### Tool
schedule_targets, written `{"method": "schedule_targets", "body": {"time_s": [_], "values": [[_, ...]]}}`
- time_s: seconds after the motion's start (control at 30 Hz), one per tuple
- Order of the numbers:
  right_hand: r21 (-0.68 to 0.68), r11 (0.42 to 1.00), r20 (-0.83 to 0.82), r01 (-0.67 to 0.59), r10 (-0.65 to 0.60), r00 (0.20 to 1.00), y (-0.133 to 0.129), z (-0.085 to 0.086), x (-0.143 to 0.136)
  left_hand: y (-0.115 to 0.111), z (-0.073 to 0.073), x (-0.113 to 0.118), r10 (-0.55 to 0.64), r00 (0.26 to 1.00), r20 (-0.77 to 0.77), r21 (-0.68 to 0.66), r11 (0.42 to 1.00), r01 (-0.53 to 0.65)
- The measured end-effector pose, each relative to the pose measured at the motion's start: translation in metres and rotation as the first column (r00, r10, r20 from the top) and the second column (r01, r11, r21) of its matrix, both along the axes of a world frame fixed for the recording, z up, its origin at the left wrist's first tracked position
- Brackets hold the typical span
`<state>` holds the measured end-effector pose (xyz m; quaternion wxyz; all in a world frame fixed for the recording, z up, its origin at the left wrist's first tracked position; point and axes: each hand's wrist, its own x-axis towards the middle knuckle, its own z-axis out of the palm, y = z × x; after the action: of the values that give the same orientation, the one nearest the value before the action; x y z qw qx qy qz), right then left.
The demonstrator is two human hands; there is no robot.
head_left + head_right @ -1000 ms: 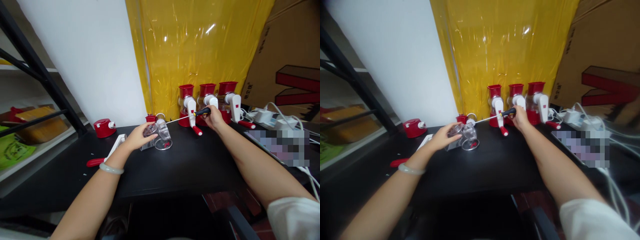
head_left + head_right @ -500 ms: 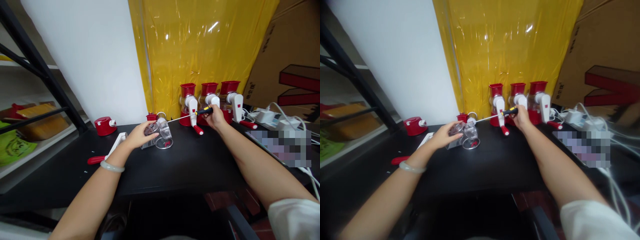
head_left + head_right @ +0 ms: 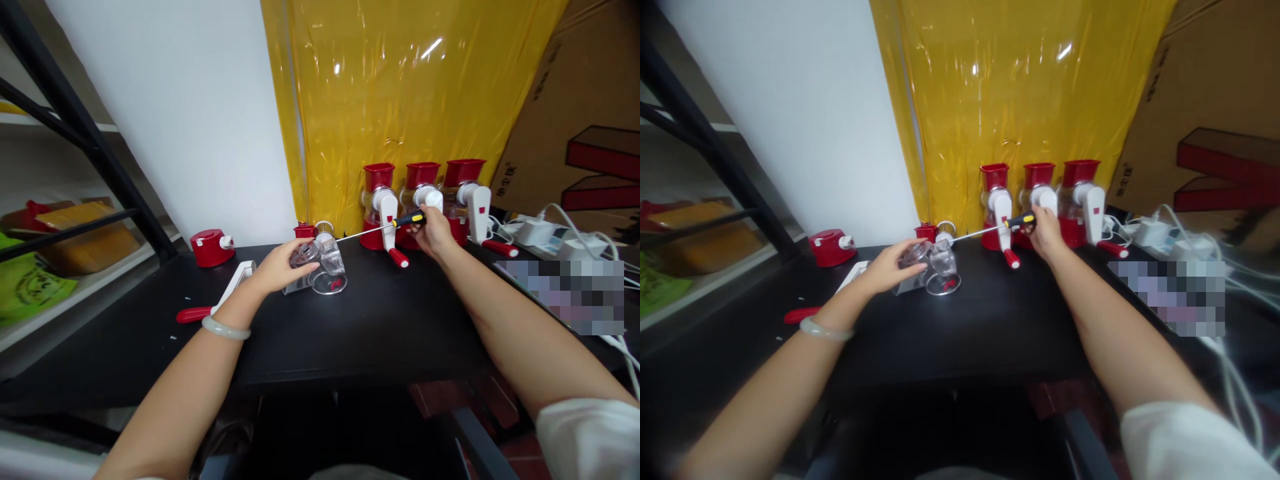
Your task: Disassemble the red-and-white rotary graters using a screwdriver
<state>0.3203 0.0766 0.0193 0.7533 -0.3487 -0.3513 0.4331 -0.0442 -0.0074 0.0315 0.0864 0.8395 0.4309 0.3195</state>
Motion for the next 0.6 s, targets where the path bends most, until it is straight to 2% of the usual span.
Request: {"method": "schedule_targets", "body": {"time_s": [0.23, 0.47, 0.6], "values": [[0.035, 0.996, -0.103, -0.082, 0.085, 0.991, -0.004, 0.003, 0.0, -0.002, 0.001, 0.001, 0.003, 1.0, -0.001, 0.006, 1.0, -0.003], [0.012, 1.0, 0.013, 0.025, -0.025, 1.0, 0.001, -0.005, 0.0, 0.006, -0.007, -0.003, 0.079, 0.997, 0.006, -0.008, 0.997, -0.079], [-0.001, 1.0, 0.052, -0.009, 0.009, 0.999, 0.003, -0.007, 0.001, 0.006, -0.008, -0.002, 0.078, 0.996, 0.033, 0.004, 0.997, -0.078]]}}
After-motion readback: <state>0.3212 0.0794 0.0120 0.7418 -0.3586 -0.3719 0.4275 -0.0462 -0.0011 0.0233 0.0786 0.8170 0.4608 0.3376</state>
